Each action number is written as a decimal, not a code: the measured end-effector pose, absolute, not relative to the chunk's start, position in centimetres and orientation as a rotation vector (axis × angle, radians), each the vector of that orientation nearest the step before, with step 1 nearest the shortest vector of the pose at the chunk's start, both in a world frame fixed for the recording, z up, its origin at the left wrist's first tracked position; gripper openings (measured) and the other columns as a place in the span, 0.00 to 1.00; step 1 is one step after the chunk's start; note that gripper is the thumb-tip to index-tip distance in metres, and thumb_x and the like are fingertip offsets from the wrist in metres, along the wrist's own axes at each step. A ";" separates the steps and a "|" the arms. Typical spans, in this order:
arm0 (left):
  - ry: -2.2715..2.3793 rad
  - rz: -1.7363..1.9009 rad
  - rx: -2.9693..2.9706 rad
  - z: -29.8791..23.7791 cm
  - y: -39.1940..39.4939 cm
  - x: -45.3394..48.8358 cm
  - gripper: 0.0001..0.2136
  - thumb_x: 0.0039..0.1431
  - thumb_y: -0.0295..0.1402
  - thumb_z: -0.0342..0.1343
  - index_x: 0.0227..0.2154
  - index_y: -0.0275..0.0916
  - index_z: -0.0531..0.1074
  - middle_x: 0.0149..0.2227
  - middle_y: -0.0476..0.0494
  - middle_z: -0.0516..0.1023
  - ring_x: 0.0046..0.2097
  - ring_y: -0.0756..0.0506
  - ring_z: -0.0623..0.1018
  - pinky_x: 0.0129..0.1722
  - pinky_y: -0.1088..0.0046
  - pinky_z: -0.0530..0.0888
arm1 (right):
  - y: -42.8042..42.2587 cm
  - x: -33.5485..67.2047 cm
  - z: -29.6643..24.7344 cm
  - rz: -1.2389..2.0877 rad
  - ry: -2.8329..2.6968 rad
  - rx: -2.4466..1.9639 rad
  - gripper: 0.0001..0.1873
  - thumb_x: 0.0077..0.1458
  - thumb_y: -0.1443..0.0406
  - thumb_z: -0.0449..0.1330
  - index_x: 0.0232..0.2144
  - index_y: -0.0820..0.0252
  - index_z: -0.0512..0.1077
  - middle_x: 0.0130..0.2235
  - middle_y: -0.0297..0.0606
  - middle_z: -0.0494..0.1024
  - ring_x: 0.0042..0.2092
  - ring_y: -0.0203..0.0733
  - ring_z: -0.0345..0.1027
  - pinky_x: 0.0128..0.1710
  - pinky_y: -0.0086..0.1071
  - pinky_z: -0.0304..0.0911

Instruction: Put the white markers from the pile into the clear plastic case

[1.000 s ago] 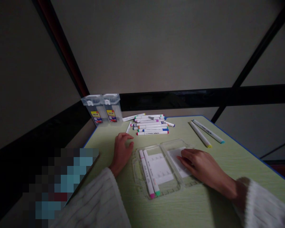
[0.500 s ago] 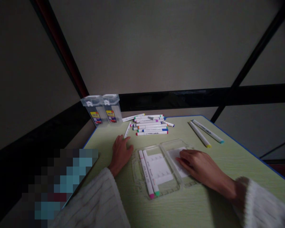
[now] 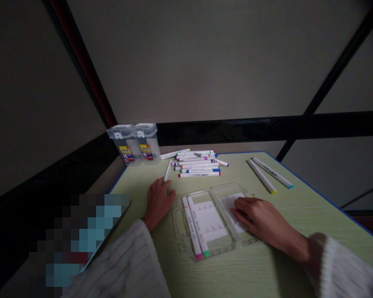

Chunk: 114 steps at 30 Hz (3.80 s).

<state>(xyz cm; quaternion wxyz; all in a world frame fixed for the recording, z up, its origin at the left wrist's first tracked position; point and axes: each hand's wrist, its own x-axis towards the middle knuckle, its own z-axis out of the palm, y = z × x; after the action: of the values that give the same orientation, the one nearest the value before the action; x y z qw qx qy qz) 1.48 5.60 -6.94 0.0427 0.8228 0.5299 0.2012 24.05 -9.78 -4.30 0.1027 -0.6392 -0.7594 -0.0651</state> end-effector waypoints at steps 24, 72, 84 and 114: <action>1.642 0.683 2.489 -6.9 5.7 1.4 0.16 0.49 0.31 0.48 0.42 0.35 0.68 0.48 0.38 0.66 0.51 0.41 0.64 0.51 0.63 0.61 | -9.8 24.1 -4.3 -0.162 -2.249 -1.862 0.12 0.56 0.66 0.47 0.21 0.58 0.63 0.24 0.34 0.70 0.25 0.36 0.64 0.26 0.28 0.51; 1.503 1.349 2.279 -5.2 6.3 0.7 0.14 0.47 0.20 0.43 0.35 0.33 0.71 0.39 0.40 0.72 0.42 0.45 0.72 0.44 0.66 0.69 | -10.0 23.8 -4.0 -0.173 -2.292 -1.844 0.12 0.56 0.67 0.47 0.22 0.59 0.62 0.24 0.35 0.70 0.26 0.36 0.64 0.26 0.29 0.51; 1.328 1.508 2.536 -5.3 5.7 0.3 0.10 0.55 0.26 0.46 0.34 0.33 0.71 0.35 0.42 0.75 0.37 0.48 0.74 0.41 0.71 0.70 | -10.0 23.8 -4.3 -0.182 -2.284 -1.836 0.12 0.56 0.66 0.47 0.22 0.59 0.62 0.24 0.35 0.70 0.25 0.37 0.65 0.25 0.29 0.51; 1.080 1.781 2.722 -4.7 4.8 -0.1 0.05 0.55 0.27 0.49 0.34 0.36 0.67 0.31 0.46 0.72 0.34 0.51 0.72 0.36 0.77 0.69 | -10.0 23.7 -4.4 -0.189 -2.271 -1.814 0.12 0.55 0.67 0.47 0.21 0.59 0.62 0.23 0.34 0.70 0.25 0.36 0.64 0.25 0.28 0.51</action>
<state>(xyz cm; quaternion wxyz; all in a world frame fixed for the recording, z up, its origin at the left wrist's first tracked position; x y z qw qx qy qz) -0.08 4.76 -4.69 -0.1425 0.7861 0.3118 0.5143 23.73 -9.98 -4.36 0.1142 -0.6186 -0.7747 -0.0643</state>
